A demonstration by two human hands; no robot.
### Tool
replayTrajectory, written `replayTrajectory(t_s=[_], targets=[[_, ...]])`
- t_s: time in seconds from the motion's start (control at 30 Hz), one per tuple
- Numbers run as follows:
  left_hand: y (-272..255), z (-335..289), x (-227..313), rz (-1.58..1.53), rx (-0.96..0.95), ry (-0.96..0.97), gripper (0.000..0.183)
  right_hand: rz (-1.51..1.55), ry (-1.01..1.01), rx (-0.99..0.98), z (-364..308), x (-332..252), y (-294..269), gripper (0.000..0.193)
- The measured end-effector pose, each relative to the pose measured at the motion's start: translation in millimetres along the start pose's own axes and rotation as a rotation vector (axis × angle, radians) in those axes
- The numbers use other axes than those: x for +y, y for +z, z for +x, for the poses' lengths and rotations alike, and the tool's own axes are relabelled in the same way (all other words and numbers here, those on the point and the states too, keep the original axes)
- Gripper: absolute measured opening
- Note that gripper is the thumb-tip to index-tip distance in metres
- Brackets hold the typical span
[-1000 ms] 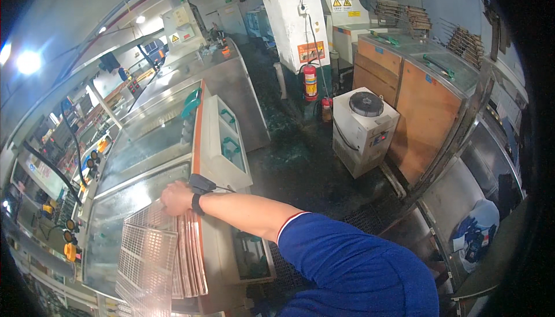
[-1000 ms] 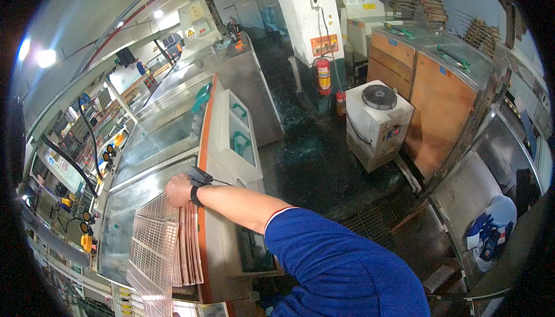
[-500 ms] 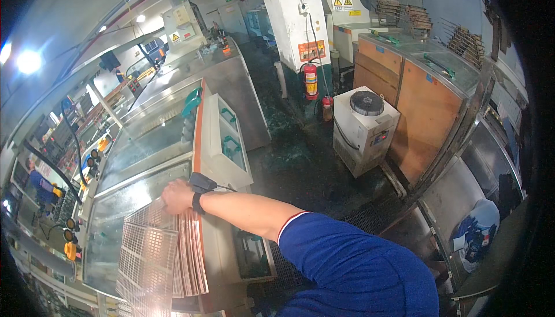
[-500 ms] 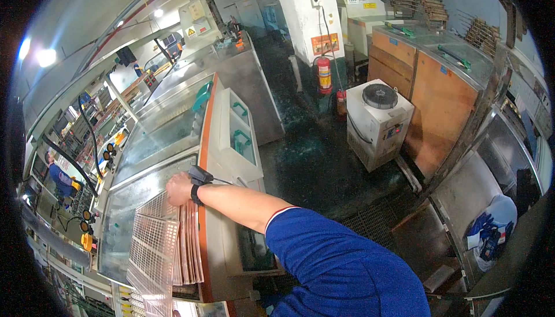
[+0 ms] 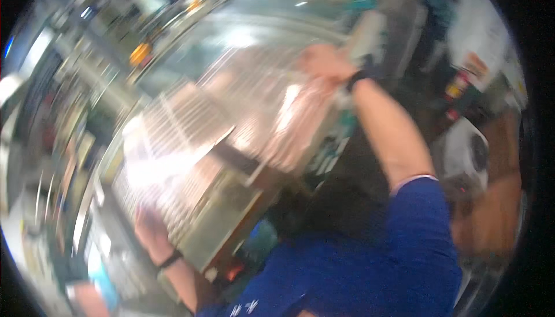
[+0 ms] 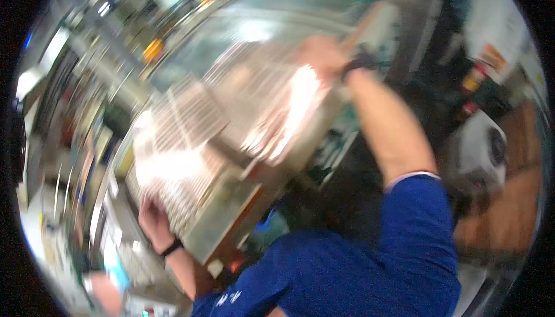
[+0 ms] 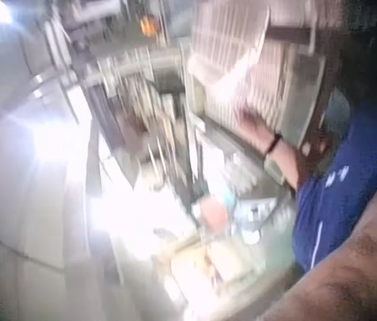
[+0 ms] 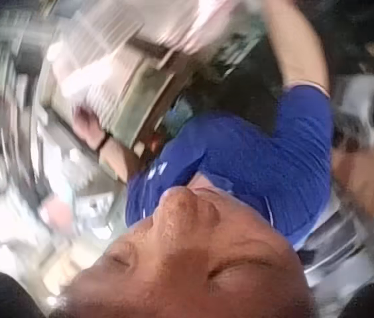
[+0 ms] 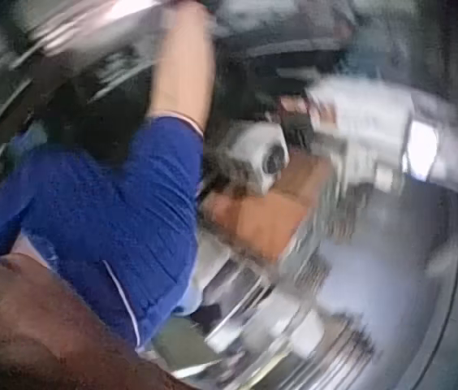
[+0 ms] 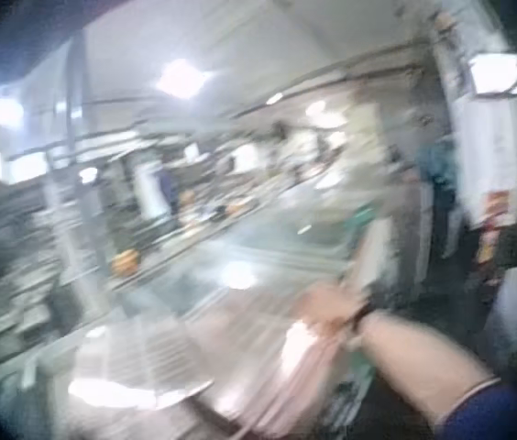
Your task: Handling and placing metal grid sheets onto a machine processing bed for fabrication.
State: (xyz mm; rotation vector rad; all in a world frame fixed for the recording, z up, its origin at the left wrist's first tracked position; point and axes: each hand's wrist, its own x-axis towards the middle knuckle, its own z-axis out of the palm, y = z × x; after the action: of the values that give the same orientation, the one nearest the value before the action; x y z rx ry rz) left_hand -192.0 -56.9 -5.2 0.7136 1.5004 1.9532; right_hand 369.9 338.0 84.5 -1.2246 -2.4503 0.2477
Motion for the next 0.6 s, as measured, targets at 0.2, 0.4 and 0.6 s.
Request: replayTrajectory(t_s=[0.2, 0.4, 0.6], targets=[[-119.0, -7.2, 9.9, -0.308, 0.226, -0.022, 0.023, 0.047, 0.162, 0.085, 14.1, -19.9, -6.8, 0.053], [-168.8, -2.7, 1.6, -0.185, 0.395, -0.084, 0.019, -0.038, 0.108, 0.141, 10.0, -9.2, 9.5, 0.054], [-256.5, 27.0, -49.9, 0.232, 0.446, -0.229, 0.015, 0.021, 0.201, 0.047, 6.2, -22.2, -2.4, 0.048]])
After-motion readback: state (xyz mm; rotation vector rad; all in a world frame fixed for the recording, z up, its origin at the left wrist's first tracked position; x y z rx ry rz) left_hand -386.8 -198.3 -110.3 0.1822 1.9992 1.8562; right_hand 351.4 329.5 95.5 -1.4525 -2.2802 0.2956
